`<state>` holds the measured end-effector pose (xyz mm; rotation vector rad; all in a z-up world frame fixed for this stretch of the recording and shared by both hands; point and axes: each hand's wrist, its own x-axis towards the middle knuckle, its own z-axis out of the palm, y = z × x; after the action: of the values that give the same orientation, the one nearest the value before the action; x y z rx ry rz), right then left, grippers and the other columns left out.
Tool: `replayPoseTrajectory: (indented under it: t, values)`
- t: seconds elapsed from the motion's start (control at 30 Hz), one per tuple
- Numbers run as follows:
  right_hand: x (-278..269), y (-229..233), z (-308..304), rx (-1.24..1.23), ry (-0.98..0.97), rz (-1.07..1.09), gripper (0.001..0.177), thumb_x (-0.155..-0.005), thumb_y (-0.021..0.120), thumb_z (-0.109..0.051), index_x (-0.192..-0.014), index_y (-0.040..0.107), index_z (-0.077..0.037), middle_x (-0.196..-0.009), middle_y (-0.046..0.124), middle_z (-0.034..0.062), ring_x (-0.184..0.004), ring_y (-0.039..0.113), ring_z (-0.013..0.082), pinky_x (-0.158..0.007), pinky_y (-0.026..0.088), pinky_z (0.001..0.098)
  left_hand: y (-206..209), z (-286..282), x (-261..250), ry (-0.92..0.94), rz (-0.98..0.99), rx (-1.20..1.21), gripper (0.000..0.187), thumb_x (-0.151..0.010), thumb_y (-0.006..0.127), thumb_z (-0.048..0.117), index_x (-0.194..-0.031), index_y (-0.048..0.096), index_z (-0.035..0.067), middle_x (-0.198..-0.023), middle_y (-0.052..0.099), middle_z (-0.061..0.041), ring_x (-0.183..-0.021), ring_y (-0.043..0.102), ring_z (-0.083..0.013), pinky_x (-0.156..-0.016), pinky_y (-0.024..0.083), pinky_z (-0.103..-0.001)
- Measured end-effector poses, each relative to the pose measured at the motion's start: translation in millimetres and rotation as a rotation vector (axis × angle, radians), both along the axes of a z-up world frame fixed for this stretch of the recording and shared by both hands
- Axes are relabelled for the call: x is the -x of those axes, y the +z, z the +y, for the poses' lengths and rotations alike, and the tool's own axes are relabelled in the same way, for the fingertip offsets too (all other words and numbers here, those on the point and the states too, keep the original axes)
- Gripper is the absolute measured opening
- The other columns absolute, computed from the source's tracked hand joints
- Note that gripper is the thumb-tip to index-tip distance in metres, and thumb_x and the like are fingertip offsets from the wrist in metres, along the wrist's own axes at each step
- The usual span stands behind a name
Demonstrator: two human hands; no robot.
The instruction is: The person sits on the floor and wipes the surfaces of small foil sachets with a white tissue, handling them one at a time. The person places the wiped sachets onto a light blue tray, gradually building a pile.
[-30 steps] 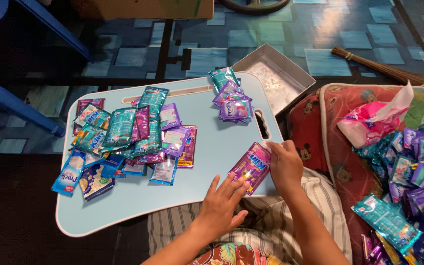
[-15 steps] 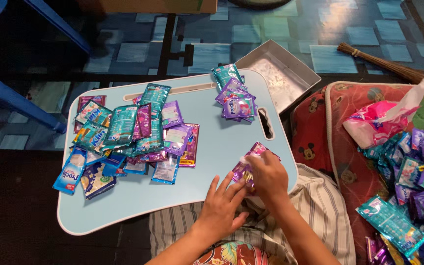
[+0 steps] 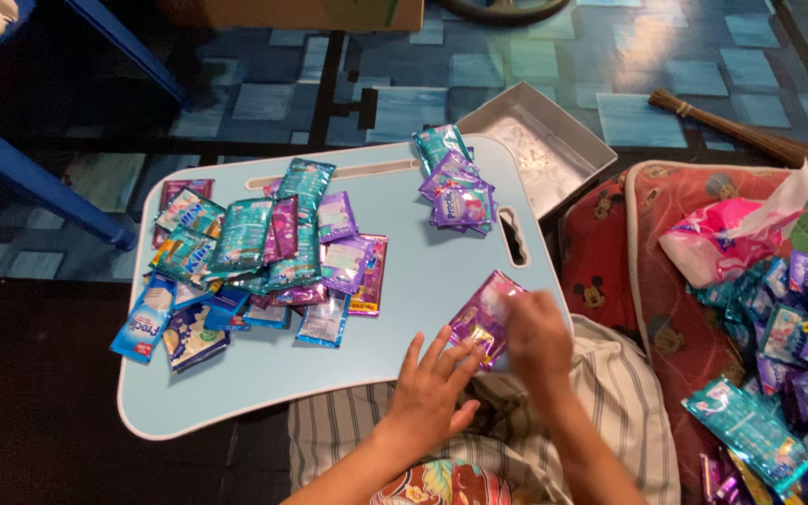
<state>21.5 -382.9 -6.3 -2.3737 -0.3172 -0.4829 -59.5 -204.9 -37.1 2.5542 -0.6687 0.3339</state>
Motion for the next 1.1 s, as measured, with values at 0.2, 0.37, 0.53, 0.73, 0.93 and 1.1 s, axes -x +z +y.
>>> replayPoseTrajectory:
  t: [0.2, 0.37, 0.53, 0.73, 0.93, 1.1]
  values:
    - [34, -11, 9, 0.174, 0.003, -0.144, 0.024, -0.086, 0.065, -0.010, -0.107, 0.074, -0.017, -0.090, 0.064, 0.0069, -0.080, 0.063, 0.0281, -0.067, 0.051, 0.0411, -1, -5, -2, 0.042, 0.010, -0.009, 0.072, -0.077, 0.081, 0.027, -0.141, 0.054, 0.008, -0.140, 0.051, -0.011, -0.146, 0.035, -0.0383, -0.117, 0.023, -0.065]
    - [1, -14, -4, 0.248, -0.162, -0.097, 0.019, -0.093, 0.066, -0.012, -0.106, 0.075, -0.022, -0.090, 0.063, 0.0056, -0.085, 0.064, 0.0276, -0.071, 0.052, 0.0420, 4, -10, -3, 0.090, -0.043, 0.019, 0.064, -0.079, 0.077, 0.018, -0.140, 0.056, 0.013, -0.137, 0.055, -0.007, -0.140, 0.041, -0.0360, -0.116, 0.026, -0.064]
    - [-25, -20, -12, 0.207, -0.284, -0.019, 0.016, -0.091, 0.068, -0.015, -0.104, 0.077, -0.019, -0.094, 0.064, 0.0061, -0.088, 0.065, 0.0298, -0.072, 0.052, 0.0429, 10, -14, -6, 0.129, -0.063, 0.081, 0.054, -0.079, 0.079, 0.016, -0.131, 0.063, 0.015, -0.130, 0.060, -0.005, -0.135, 0.047, -0.0356, -0.113, 0.029, -0.064]
    - [-29, -27, -39, -0.293, -0.183, 0.106, 0.021, -0.094, 0.066, -0.007, -0.112, 0.077, -0.010, -0.098, 0.067, 0.0068, -0.090, 0.066, 0.0227, -0.080, 0.051, 0.0339, 25, -17, -4, 0.161, -0.061, 0.177, 0.024, -0.079, 0.081, 0.017, -0.097, 0.065, 0.013, -0.096, 0.067, -0.004, -0.104, 0.067, -0.0273, -0.105, 0.046, -0.057]
    - [-12, -40, -66, -0.885, -0.145, 0.217, 0.021, -0.097, 0.066, -0.008, -0.116, 0.073, -0.002, -0.106, 0.070, 0.0005, -0.095, 0.065, 0.0102, -0.084, 0.052, 0.0246, 25, -11, -25, 0.493, 0.402, 0.748, 0.018, -0.094, 0.072, 0.019, -0.101, 0.061, 0.005, -0.083, 0.072, -0.009, -0.073, 0.075, -0.0272, -0.063, 0.058, -0.041]
    - [1, -34, -60, -0.856, -0.124, 0.259, 0.024, -0.099, 0.065, -0.009, -0.121, 0.073, -0.003, -0.104, 0.069, 0.0019, -0.090, 0.064, 0.0089, -0.080, 0.051, 0.0231, 21, 5, -41, 0.581, 0.422, 0.482, 0.031, -0.091, 0.073, 0.026, -0.111, 0.060, 0.007, -0.097, 0.071, -0.010, -0.092, 0.070, -0.0286, -0.078, 0.055, -0.043]
